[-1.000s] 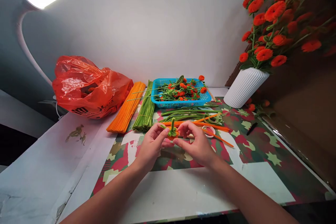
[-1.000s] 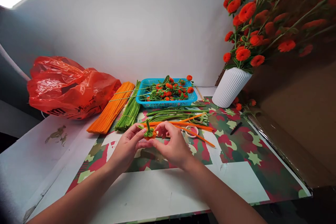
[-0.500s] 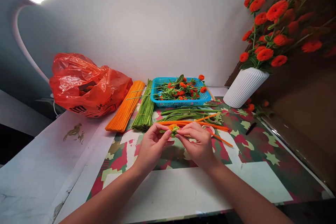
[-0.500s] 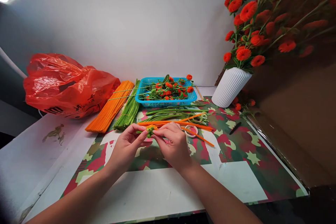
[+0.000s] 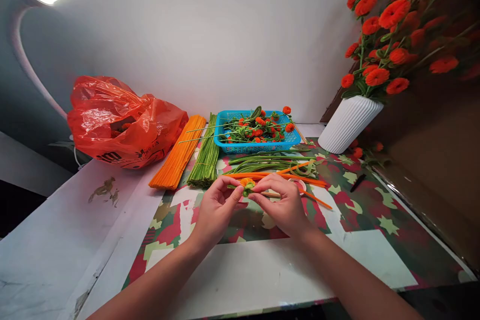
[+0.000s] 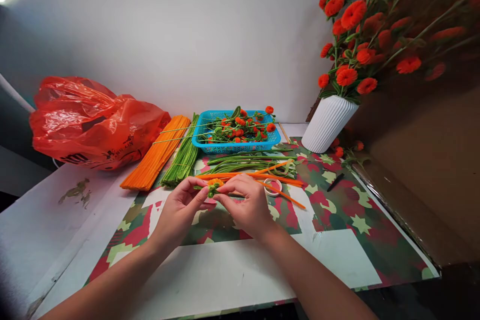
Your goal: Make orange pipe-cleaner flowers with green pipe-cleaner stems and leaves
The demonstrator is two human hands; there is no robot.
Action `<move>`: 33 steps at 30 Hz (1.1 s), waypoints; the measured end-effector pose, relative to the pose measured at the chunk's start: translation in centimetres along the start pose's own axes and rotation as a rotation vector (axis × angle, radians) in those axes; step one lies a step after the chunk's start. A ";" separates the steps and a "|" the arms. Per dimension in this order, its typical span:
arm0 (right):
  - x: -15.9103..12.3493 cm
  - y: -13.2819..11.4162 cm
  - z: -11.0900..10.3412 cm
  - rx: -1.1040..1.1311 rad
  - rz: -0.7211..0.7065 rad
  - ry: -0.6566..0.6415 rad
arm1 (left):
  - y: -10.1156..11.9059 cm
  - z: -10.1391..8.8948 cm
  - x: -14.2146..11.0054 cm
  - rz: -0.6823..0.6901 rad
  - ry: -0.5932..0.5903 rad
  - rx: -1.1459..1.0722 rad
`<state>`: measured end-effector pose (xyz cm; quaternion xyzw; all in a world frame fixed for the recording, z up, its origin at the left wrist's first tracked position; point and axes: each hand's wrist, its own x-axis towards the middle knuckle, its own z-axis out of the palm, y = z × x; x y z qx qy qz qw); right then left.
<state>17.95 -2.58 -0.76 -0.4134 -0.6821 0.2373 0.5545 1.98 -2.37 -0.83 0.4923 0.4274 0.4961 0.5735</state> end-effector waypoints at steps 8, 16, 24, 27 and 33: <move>0.6 -0.4 -0.9 0.162 0.260 -0.279 | 0.0 -0.8 0.4 -0.210 -0.277 -0.107; 0.1 0.3 0.7 0.358 0.340 -0.174 | 0.1 -0.5 0.8 -0.357 -0.194 -0.321; -0.3 0.0 0.3 0.280 0.168 0.000 | 0.0 -0.7 0.8 -0.283 -0.148 -0.302; -0.3 -0.2 0.0 0.261 0.091 -0.074 | 0.3 -0.5 0.7 -0.305 -0.141 -0.339; 0.4 -0.4 -1.2 0.192 0.076 -0.295 | 0.3 -0.7 0.5 -0.332 -0.164 -0.403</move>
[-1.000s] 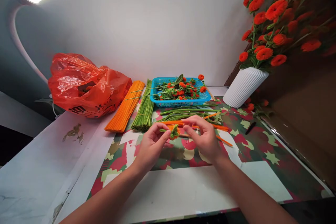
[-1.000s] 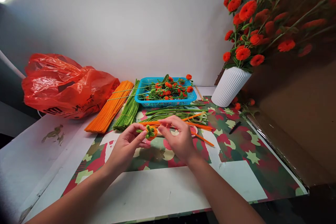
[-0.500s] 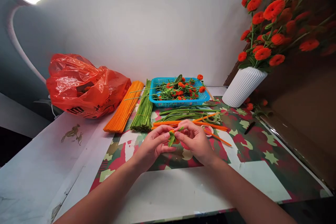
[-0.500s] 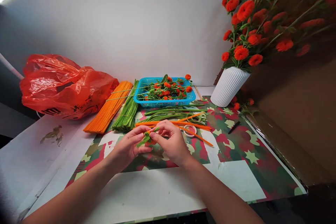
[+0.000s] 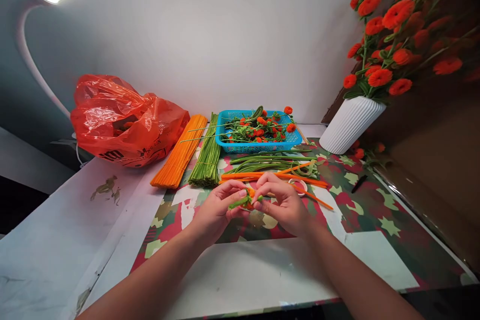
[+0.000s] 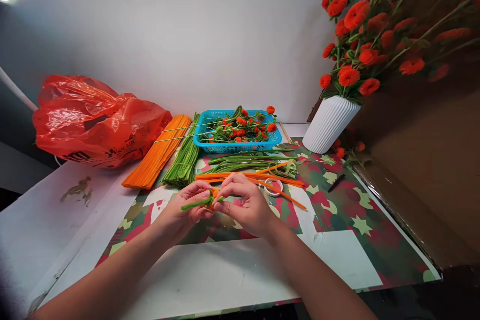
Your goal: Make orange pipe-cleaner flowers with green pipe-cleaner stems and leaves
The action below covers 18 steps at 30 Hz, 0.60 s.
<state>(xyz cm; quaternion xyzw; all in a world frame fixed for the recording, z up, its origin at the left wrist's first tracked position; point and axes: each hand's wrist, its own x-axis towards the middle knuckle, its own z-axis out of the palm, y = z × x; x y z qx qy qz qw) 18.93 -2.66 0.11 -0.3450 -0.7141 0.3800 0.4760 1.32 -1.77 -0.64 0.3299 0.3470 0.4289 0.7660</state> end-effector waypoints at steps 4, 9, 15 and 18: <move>0.0 -0.1 0.0 -0.023 0.059 -0.014 | 0.0 0.0 0.0 0.024 0.009 0.043; -0.6 0.0 2.5 -0.016 0.182 0.493 | -0.1 0.3 -0.1 0.110 0.079 0.107; -0.9 0.0 3.4 -0.184 -0.099 0.509 | -0.6 0.4 -0.2 0.136 0.115 0.129; -0.9 0.0 2.7 -0.263 -0.180 0.395 | -0.6 0.3 -0.1 0.150 0.133 0.147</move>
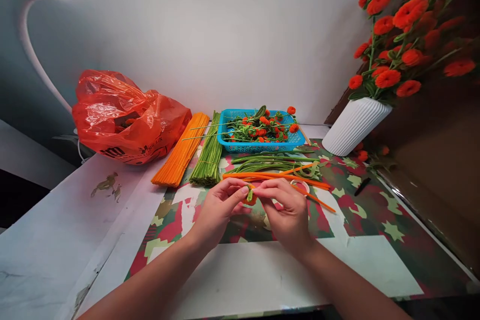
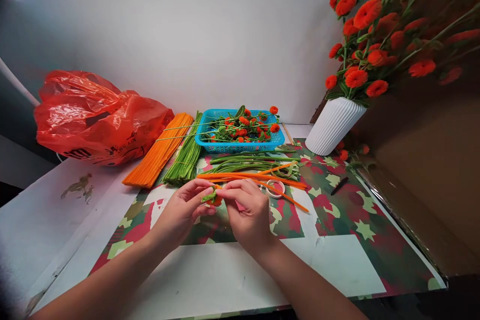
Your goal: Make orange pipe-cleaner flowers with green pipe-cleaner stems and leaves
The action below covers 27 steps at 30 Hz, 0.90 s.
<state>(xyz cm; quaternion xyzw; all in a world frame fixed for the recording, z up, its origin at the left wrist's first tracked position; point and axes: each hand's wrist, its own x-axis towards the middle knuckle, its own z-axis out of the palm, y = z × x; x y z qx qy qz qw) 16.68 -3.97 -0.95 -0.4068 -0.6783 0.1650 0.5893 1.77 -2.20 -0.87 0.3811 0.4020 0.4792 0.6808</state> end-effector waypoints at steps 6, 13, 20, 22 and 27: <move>0.9 0.2 -1.0 -0.056 -0.104 -0.174 | 0.2 0.0 0.1 -0.012 0.020 0.038; 1.2 0.3 -1.2 -0.133 -0.123 -0.219 | 0.1 0.0 -0.1 0.044 0.011 0.138; 1.5 0.1 -2.1 -0.040 -0.067 -0.254 | 0.3 -0.2 0.0 0.040 -0.014 0.186; 1.5 -0.1 -2.2 -0.021 0.019 -0.246 | 0.3 -0.2 0.1 0.048 -0.017 0.196; 1.3 -0.5 -1.5 0.077 0.263 -0.217 | 0.3 -0.3 -0.3 0.222 -0.038 0.335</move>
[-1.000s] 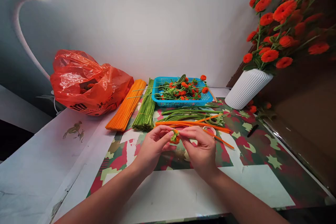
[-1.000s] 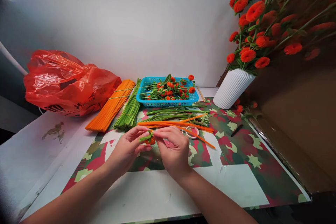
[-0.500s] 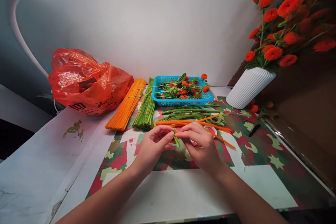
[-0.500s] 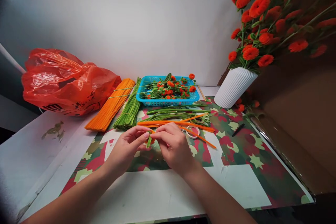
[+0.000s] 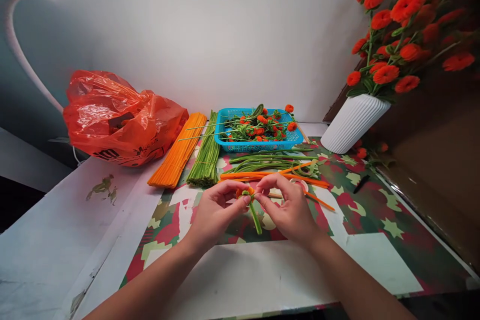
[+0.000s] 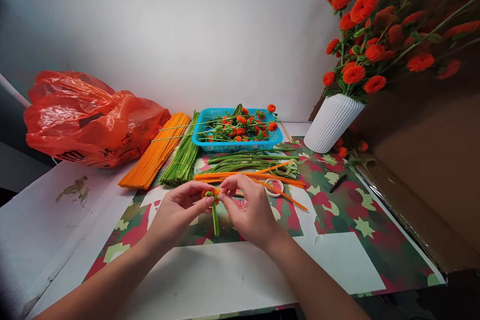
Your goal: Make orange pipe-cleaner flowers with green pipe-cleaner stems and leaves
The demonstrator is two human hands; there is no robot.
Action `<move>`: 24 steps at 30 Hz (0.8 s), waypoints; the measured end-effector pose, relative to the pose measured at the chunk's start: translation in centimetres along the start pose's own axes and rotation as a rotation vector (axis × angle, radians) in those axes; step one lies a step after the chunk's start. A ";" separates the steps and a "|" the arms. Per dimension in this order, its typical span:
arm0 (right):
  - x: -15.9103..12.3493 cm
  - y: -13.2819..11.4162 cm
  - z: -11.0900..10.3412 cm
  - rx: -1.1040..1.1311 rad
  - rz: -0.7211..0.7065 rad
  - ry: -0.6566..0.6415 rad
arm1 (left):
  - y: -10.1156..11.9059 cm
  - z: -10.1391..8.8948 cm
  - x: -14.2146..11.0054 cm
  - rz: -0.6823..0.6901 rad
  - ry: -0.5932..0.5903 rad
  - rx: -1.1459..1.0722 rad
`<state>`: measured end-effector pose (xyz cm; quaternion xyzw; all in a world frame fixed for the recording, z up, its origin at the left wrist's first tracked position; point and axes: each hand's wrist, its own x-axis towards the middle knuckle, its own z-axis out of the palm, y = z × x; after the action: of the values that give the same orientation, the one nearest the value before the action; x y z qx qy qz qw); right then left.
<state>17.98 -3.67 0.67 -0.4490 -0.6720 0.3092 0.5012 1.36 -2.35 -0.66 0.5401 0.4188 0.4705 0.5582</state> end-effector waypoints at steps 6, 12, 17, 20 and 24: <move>0.2 0.0 0.4 0.532 0.604 -0.164 | 0.5 -0.2 -0.6 0.442 -0.002 0.372; 0.1 -0.1 -0.5 0.076 0.135 0.034 | 0.6 -0.3 0.3 -0.095 0.026 -0.065; 0.2 0.7 -1.0 -0.496 -0.462 -0.024 | 0.6 -0.4 0.9 -0.393 -0.029 -0.295; 0.1 1.0 -0.8 -0.591 -0.530 -0.046 | 0.6 -0.5 0.9 -0.447 -0.069 -0.273; -0.1 0.9 0.1 -0.540 -0.353 -0.066 | 0.5 -0.4 0.4 -0.258 -0.044 -0.063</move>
<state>18.18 -3.41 -0.13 -0.4320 -0.8132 0.0424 0.3878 1.00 -1.90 -0.21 0.4743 0.4575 0.3958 0.6396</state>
